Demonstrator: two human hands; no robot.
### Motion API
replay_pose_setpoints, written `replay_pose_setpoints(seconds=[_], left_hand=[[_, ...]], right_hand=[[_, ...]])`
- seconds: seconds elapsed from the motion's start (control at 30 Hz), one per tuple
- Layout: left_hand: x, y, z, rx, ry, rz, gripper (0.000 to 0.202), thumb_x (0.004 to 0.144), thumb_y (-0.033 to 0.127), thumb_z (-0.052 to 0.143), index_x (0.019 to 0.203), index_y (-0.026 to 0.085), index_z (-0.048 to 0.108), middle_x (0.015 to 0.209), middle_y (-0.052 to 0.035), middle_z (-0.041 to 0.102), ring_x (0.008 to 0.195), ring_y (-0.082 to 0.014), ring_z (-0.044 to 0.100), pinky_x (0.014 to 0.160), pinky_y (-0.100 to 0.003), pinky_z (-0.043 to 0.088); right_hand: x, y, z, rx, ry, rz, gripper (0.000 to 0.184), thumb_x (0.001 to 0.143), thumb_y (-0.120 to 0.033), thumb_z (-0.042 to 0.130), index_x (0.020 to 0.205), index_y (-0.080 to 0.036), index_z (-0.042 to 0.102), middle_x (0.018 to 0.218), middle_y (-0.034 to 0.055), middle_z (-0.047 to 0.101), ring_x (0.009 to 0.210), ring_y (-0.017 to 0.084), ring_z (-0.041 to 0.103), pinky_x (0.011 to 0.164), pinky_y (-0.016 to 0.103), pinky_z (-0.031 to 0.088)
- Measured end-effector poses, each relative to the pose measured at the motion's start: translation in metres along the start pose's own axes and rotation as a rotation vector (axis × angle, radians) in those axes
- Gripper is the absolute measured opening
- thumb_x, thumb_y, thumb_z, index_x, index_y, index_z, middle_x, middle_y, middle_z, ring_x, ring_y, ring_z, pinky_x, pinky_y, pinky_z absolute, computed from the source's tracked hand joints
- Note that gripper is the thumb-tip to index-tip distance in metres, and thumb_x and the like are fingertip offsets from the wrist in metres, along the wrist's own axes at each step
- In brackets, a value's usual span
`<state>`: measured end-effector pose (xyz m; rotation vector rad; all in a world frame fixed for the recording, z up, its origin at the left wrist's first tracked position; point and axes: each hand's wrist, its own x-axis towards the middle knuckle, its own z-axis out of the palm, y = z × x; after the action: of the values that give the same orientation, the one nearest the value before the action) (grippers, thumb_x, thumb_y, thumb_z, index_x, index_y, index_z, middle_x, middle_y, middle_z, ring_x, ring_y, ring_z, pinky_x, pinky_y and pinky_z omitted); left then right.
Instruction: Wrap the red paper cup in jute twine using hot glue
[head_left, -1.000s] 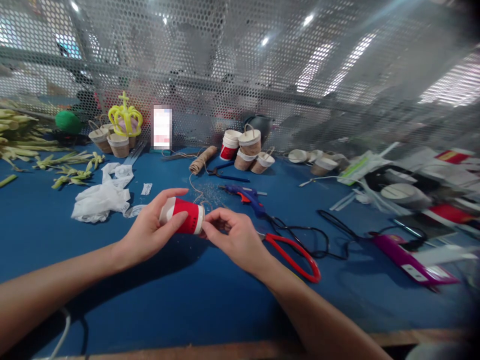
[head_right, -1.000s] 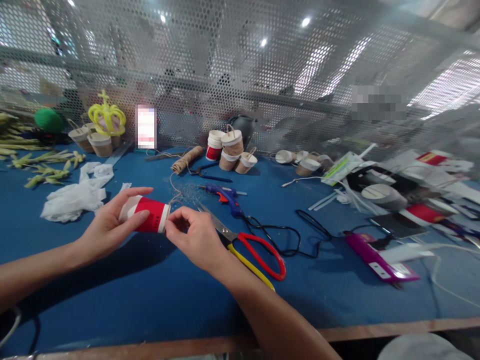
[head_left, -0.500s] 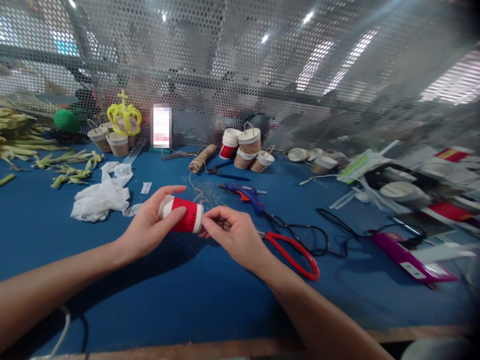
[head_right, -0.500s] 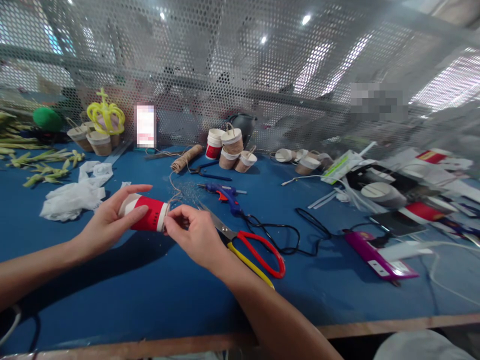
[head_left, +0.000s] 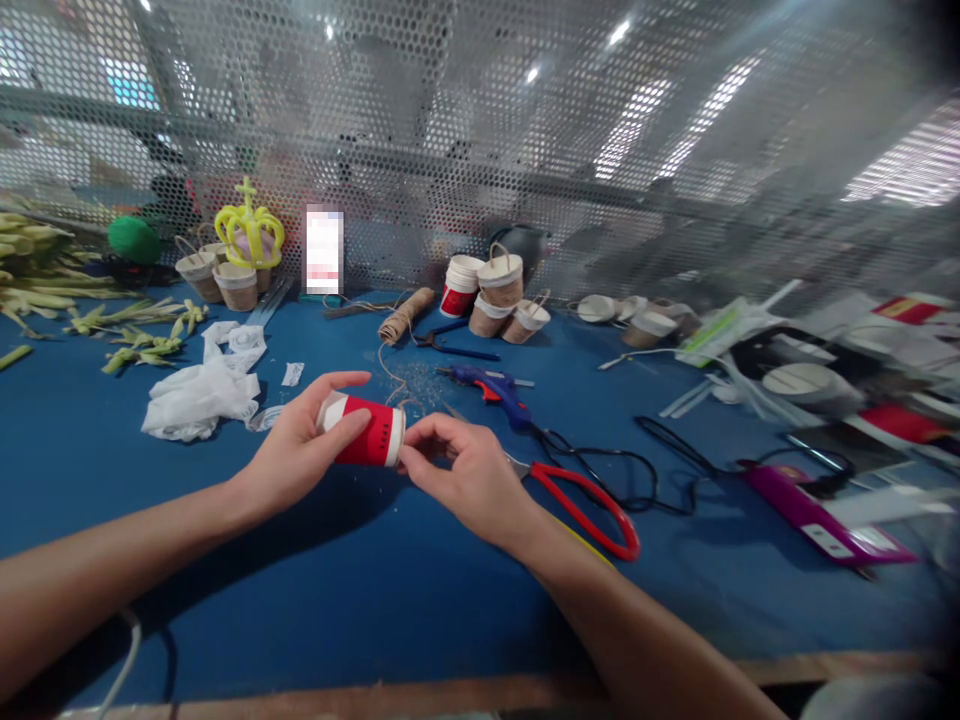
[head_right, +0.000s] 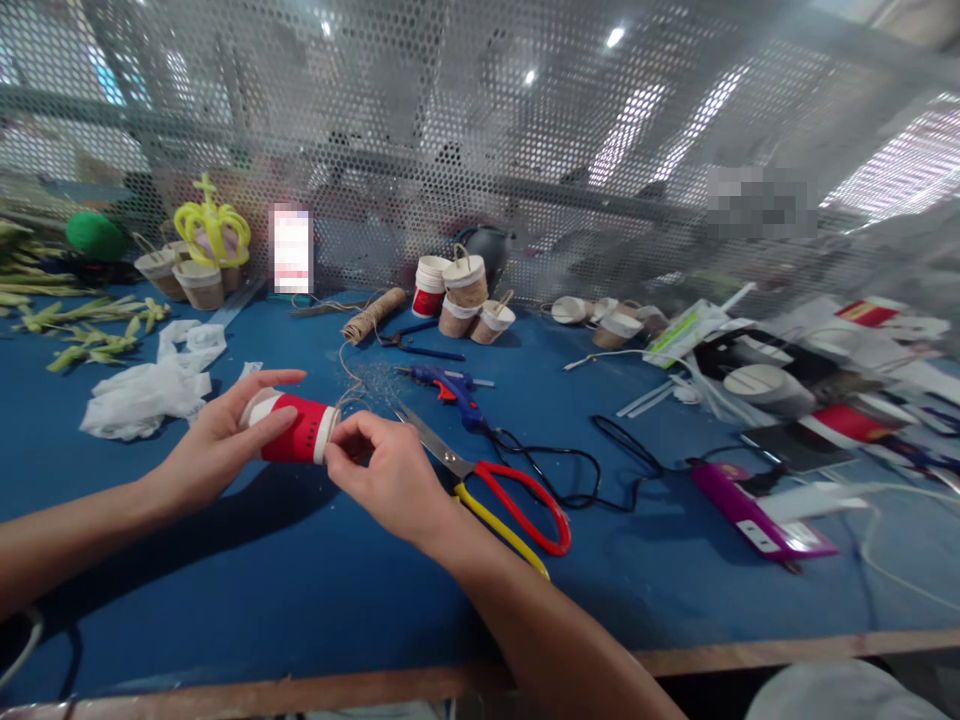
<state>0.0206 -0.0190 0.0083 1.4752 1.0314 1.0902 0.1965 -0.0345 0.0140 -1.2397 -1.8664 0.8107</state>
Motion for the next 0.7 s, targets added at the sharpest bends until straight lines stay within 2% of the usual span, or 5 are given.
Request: replay_pose_setpoints(seconds=[0.27, 0.7], left_hand=[[0.0003, 0.0009, -0.0002, -0.01, -0.002, -0.006, 0.042, 0.078, 0.033, 0.056, 0.114, 0.015, 0.047, 0.066, 0.0034, 0.054, 0.055, -0.0086, 0.047, 0.054, -0.018, 0.041], [-0.0015, -0.0026, -0.0012, 0.126, -0.008, 0.086, 0.039, 0.081, 0.033, 0.052, 0.116, 0.016, 0.047, 0.069, 0.0017, 0.056, 0.056, -0.0096, 0.048, 0.053, -0.019, 0.041]], right_hand=[[0.0011, -0.0034, -0.0037, 0.154, -0.035, 0.045, 0.006, 0.074, -0.02, 0.052, 0.07, -0.017, 0.056, 0.065, 0.001, 0.062, 0.06, 0.012, 0.06, 0.059, 0.025, 0.051], [0.0003, 0.0015, -0.0014, 0.189, -0.055, 0.112, 0.007, 0.072, -0.022, 0.054, 0.068, -0.017, 0.055, 0.065, 0.0016, 0.063, 0.06, 0.014, 0.062, 0.059, 0.027, 0.051]])
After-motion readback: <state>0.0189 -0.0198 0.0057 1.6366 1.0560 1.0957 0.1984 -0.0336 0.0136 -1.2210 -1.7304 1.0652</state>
